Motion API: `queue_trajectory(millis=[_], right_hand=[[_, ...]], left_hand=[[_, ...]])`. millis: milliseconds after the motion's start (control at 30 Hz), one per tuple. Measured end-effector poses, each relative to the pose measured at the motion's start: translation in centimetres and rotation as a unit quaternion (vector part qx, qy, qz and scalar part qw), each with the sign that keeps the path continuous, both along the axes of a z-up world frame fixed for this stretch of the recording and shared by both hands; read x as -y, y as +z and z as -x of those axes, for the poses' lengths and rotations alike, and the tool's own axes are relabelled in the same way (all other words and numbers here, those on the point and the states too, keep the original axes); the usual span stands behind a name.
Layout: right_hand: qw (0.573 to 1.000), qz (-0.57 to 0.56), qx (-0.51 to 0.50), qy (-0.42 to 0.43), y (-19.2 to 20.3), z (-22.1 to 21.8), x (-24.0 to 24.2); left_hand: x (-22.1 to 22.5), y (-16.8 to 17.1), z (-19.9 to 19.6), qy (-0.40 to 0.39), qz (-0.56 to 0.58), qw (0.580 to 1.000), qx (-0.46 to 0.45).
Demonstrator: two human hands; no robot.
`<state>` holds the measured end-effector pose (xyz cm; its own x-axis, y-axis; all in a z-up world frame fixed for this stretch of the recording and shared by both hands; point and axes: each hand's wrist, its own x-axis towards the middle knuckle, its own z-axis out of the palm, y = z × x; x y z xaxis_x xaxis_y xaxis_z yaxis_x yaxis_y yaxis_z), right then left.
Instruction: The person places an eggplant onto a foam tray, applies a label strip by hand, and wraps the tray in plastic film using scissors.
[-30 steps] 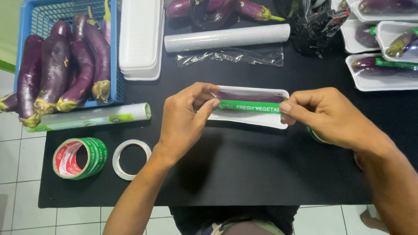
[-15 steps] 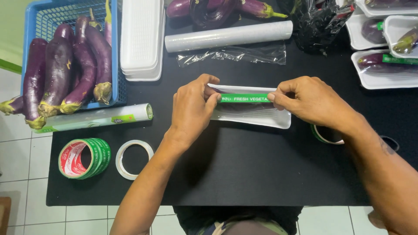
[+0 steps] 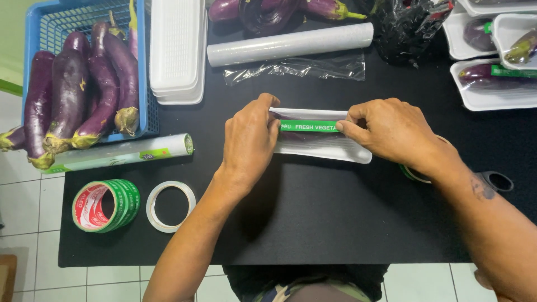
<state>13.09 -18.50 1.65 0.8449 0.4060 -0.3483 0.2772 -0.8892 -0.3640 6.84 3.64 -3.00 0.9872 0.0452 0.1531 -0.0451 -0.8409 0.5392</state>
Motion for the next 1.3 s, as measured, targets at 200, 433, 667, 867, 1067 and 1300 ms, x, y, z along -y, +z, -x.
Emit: queue_trajectory(millis=[200,433,667,867,1067,1300], right_hand=[[1.0,0.007,0.004,0.001,0.2,0.3,-0.2],[1.0,0.007,0.016,0.001,-0.3,0.2,-0.1],[1.0,0.005,0.002,-0.001,0.3,0.2,-0.2],[1.0,0.025,0.005,0.009,0.6,-0.1,-0.4],[0.997,0.06,0.047,0.031,-0.6,0.0,-0.4],[0.993,0.082,0.075,0.041,-1.6,0.0,-0.6]], left_hand=[[-0.3,-0.5,-0.3,-0.003,-0.032,0.999,0.006],[-1.4,-0.1,0.8,0.03,-0.076,0.996,0.044],[0.0,-6.1,4.1,-0.14,-0.239,0.941,0.195],[-0.2,-6.4,4.5,-0.149,-0.267,0.941,0.148],[0.0,-6.3,4.6,-0.144,-0.275,0.943,0.123],[1.8,-5.8,4.5,-0.104,-0.274,0.948,0.122]])
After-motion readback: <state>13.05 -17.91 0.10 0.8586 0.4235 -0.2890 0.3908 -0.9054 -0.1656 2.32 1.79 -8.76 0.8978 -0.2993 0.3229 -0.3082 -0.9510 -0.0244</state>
